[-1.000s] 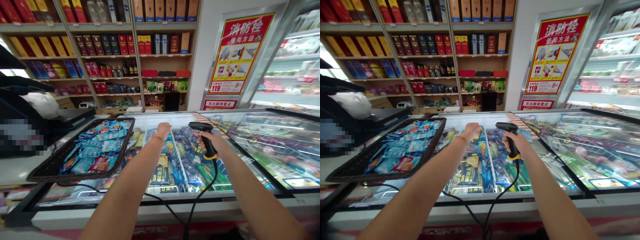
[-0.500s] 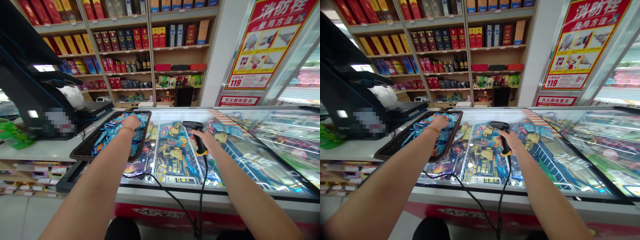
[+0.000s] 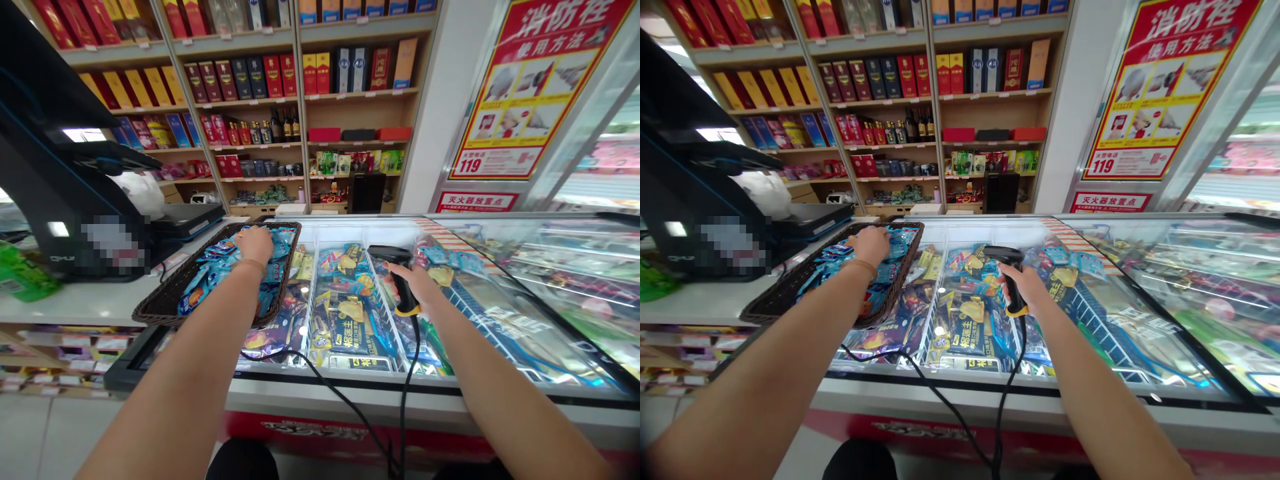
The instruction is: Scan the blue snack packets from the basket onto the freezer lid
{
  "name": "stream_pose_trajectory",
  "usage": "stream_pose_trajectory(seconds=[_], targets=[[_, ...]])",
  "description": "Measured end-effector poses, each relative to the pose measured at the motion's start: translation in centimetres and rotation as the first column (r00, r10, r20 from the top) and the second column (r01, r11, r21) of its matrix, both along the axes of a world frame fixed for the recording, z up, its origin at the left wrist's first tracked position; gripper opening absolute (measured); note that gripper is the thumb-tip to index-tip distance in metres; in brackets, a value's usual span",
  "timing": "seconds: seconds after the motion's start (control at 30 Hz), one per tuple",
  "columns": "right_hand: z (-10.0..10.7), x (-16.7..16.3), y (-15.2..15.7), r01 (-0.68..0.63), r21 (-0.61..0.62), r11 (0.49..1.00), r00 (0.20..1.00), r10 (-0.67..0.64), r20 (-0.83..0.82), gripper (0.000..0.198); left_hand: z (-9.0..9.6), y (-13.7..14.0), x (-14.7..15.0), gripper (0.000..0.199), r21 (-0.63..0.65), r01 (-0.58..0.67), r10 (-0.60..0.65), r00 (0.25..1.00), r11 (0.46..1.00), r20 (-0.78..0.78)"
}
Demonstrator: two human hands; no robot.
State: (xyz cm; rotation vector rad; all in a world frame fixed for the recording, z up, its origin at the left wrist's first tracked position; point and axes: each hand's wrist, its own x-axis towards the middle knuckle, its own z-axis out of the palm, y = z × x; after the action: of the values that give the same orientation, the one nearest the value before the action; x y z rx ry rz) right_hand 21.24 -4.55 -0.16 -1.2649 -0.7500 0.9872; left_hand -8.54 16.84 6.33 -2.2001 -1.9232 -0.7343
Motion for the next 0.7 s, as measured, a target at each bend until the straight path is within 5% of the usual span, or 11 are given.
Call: stream_pose_trajectory(seconds=[0.17,0.3,0.4,0.53,0.7], targets=[[0.2,0.3,-0.2,-0.02,0.017,1.0,1.0,0.02,0.007,0.026,3.4,-0.4,3.7,0.027,0.151,0.148,-0.193,0.916,0.977,0.352],[0.5,0.8,-0.5,-0.036,0.013,0.999,0.999,0.036,0.024,0.027,4.0,-1.5,8.6,0.015,0.074,0.365,-0.308,0.64,0.928,0.704],[0.7,1.0,-0.8,-0.024,0.031,0.999,0.999,0.023,0.029,0.027,1.9,-3.6,11.9,0.011,-0.014,0.473,-0.245,0.481,0.881,0.842],[0.8,1.1,-0.8,-0.015,0.054,0.998,0.999,0.013,0.046,0.028,-2.8,-6.4,14.2,0.025,-0.153,0.539,-0.086,0.392,0.829,0.916],[0.7,0.8,-1.0,-0.072,0.021,0.997,0.983,0.068,0.168,0.028,-8.0,-6.3,14.5,0.042,-0.083,0.523,-0.048,0.232,0.849,0.972]])
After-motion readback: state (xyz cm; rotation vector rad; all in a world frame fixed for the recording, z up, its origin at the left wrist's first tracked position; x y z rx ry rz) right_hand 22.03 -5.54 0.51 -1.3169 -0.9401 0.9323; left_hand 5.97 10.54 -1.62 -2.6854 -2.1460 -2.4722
